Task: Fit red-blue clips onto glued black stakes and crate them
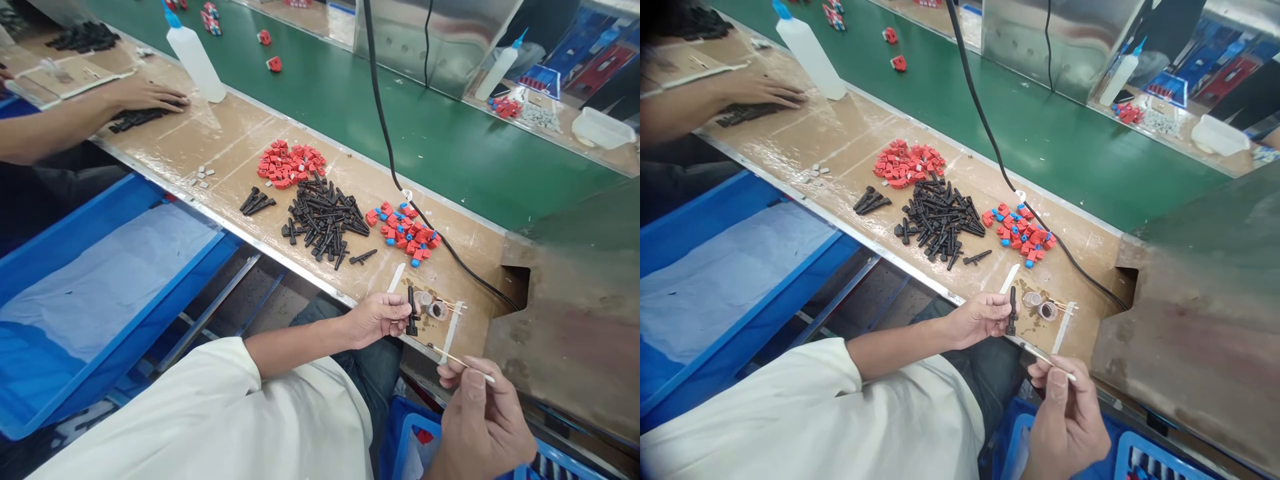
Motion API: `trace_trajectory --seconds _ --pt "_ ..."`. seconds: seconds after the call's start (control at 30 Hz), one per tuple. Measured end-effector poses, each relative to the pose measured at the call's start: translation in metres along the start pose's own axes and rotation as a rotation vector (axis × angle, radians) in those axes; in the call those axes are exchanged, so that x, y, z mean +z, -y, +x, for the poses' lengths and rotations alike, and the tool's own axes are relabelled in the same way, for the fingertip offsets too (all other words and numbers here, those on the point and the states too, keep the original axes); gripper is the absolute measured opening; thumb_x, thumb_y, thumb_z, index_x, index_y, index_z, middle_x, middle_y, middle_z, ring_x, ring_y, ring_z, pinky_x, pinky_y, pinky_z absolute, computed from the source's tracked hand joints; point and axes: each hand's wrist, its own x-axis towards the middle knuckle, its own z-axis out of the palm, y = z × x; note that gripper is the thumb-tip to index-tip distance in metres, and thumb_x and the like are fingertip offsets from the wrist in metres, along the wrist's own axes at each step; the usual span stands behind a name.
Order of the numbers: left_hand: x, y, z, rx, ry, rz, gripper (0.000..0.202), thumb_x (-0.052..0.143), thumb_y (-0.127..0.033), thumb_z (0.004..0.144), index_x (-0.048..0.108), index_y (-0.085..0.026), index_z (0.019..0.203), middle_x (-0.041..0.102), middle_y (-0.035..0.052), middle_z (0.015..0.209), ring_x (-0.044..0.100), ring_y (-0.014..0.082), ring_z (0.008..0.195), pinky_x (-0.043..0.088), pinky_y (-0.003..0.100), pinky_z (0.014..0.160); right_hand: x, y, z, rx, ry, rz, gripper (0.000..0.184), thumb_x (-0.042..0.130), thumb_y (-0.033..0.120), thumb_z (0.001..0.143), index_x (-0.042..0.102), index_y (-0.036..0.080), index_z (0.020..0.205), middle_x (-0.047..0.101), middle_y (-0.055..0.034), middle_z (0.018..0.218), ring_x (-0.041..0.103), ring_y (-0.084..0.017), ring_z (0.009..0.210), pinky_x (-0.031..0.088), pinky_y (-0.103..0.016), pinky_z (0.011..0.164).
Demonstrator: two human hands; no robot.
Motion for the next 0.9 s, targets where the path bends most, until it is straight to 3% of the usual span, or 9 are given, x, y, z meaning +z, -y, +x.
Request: trace_trajectory --seconds 0.4,0.7,0.8,0.9 --pt "0.002 -0.003 -0.008 0.089 0.030 0.152 0.053 0.090 -0.055 0.056 0.069 -0.011 0.077 0.051 -0.0024 0.060 0.044 0.0065 0.055 0.031 0.020 0.050 0.007 -0.012 -0.004 -0.302 0.203 -0.220 0.014 0.061 0.013 0.092 0.070 0.018 0.102 0.069 -0.0024 0.083 0.067 -0.014 0.066 0.055 -0.025 0.054" --pt "-0.003 -0.005 -0.011 0.324 0.027 0.444 0.057 0.079 -0.066 0.066 0.071 -0.011 0.078 0.053 0.0006 0.078 0.050 0.0082 0.061 0.042 0.022 0.056 0.010 -0.012 0.001 -0.755 0.369 -0.532 0.021 0.060 0.002 0.090 0.064 0.017 0.104 0.070 -0.0042 0.085 0.069 -0.014 0.072 0.058 -0.024 0.064" --pt "-0.007 -0.004 -0.010 0.325 0.011 0.428 0.057 0.079 -0.066 0.067 0.070 -0.011 0.076 0.052 -0.0010 0.072 0.048 0.0073 0.058 0.041 0.022 0.055 0.009 -0.011 0.003 -0.900 0.477 -0.566 0.020 0.060 -0.001 0.089 0.063 0.013 0.103 0.069 -0.0071 0.086 0.070 -0.016 0.080 0.058 -0.027 0.072" --pt "-0.012 0.000 -0.008 0.257 0.005 0.343 0.056 0.081 -0.064 0.065 0.070 -0.010 0.076 0.052 -0.0014 0.064 0.047 0.0075 0.056 0.038 0.022 0.054 0.004 -0.013 0.006 -0.893 0.564 -0.507 0.023 0.059 -0.001 0.089 0.063 0.014 0.106 0.069 -0.0077 0.091 0.070 -0.017 0.084 0.059 -0.029 0.074"
